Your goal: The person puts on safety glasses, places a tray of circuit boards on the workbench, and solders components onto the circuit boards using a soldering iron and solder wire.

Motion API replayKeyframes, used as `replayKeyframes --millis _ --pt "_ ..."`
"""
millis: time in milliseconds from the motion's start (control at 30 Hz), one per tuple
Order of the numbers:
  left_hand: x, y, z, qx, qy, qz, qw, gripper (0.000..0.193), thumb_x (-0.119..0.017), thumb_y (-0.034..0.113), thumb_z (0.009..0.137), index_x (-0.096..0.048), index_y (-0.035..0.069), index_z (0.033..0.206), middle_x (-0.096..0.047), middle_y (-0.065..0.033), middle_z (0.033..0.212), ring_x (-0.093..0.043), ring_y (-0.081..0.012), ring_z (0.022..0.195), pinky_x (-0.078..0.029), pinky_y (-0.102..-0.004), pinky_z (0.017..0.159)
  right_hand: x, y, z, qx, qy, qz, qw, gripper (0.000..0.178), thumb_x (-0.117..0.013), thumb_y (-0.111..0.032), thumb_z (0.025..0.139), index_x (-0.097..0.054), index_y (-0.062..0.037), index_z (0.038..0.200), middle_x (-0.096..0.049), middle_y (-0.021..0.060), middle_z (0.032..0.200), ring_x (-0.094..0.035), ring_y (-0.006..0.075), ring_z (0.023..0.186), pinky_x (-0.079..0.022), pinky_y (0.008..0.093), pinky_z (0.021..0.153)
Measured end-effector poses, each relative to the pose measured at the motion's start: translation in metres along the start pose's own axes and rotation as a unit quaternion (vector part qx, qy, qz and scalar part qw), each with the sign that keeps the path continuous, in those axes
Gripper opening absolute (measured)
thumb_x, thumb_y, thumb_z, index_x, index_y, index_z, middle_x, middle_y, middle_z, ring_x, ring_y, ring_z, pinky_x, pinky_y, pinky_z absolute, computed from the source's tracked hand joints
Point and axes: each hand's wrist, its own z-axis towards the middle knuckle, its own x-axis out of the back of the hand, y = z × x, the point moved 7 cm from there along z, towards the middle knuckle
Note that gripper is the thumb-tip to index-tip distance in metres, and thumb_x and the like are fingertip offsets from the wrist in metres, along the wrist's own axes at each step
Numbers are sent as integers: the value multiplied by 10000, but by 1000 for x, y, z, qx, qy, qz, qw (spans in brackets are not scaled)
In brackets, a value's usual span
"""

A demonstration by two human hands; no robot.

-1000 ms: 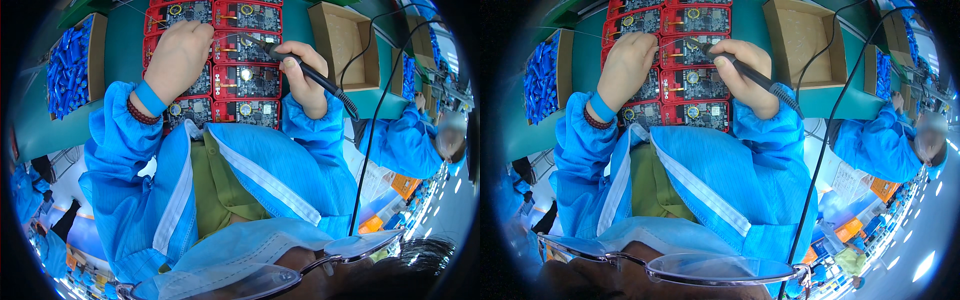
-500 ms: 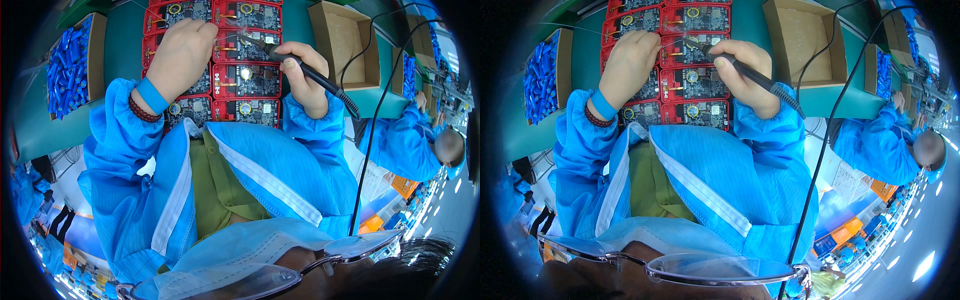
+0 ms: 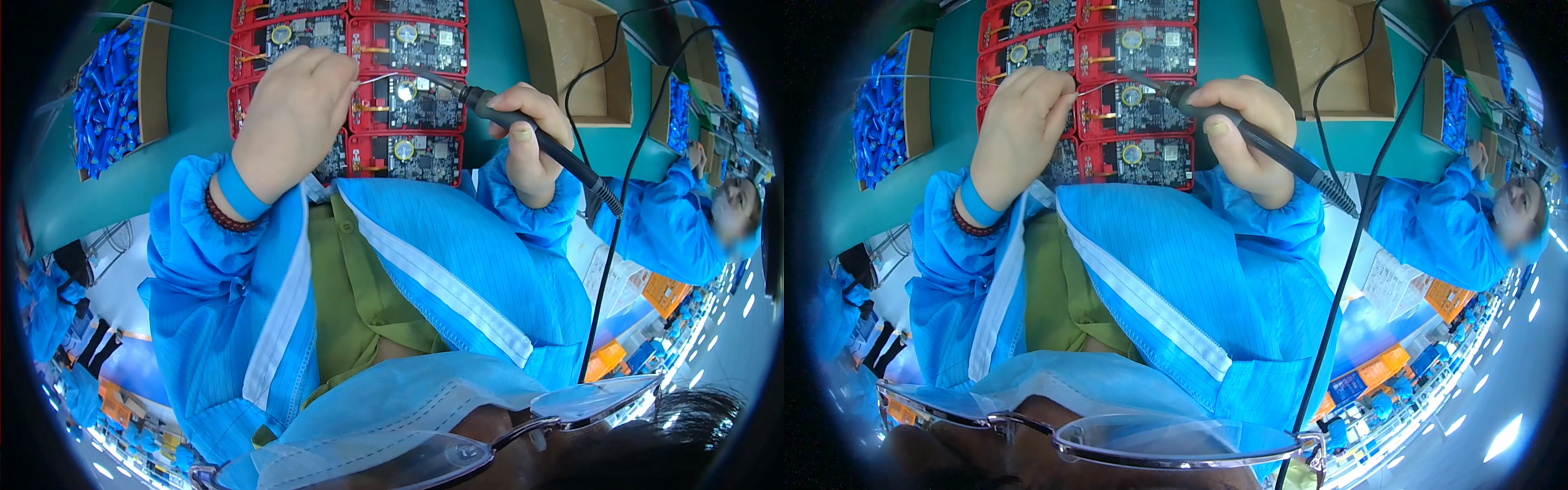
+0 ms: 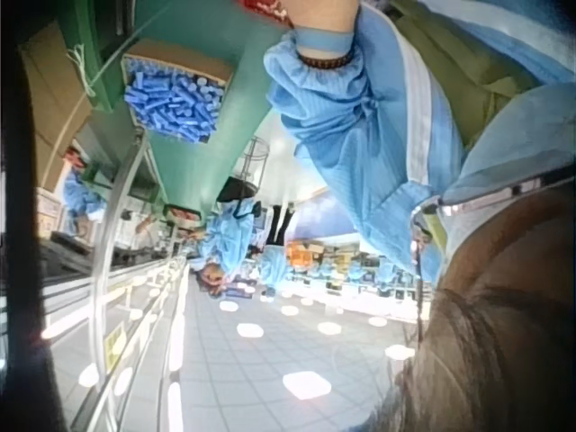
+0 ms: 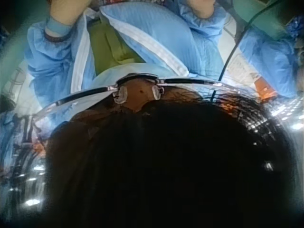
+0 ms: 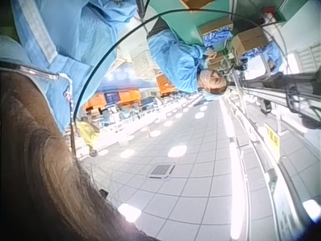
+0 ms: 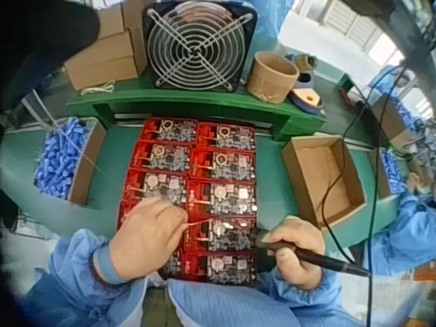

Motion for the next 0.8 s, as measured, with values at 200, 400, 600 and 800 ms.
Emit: replayKeyframes --millis 200,400,600,800 --pt "-14 4 -9 -16 5 5 1000 96 -632 48 825 -600 2 903 -589 -155 835 -554 -353 806 -462 -436 734 -6 0 -10 -3 -50 -23 998 204 -615 -192 863 -644 -11 955 -679 107 857 -599 228 679 -456 326 624" --pt "-15 7 -10 -40 -6 50 998 98 -635 53 827 -602 1 904 -584 -157 840 -556 -344 813 -466 -428 736 -13 0 -9 -1 -48 -40 998 190 -628 -186 854 -650 -29 957 -675 94 839 -598 225 670 -455 331 612" --pt "-14 8 -9 -52 -3 57 997 92 -635 50 825 -603 3 896 -581 -156 833 -556 -343 812 -467 -425 737 -15 0 -9 5 -51 -46 998 183 -629 -180 852 -650 -39 966 -674 95 839 -603 227 671 -461 329 617" --pt "-16 7 -9 -48 -9 52 997 100 -638 44 821 -608 0 906 -588 -157 843 -558 -341 814 -468 -419 742 -15 2 -8 2 -52 -48 997 181 -630 -177 847 -649 -44 969 -675 92 838 -605 230 672 -464 333 621"
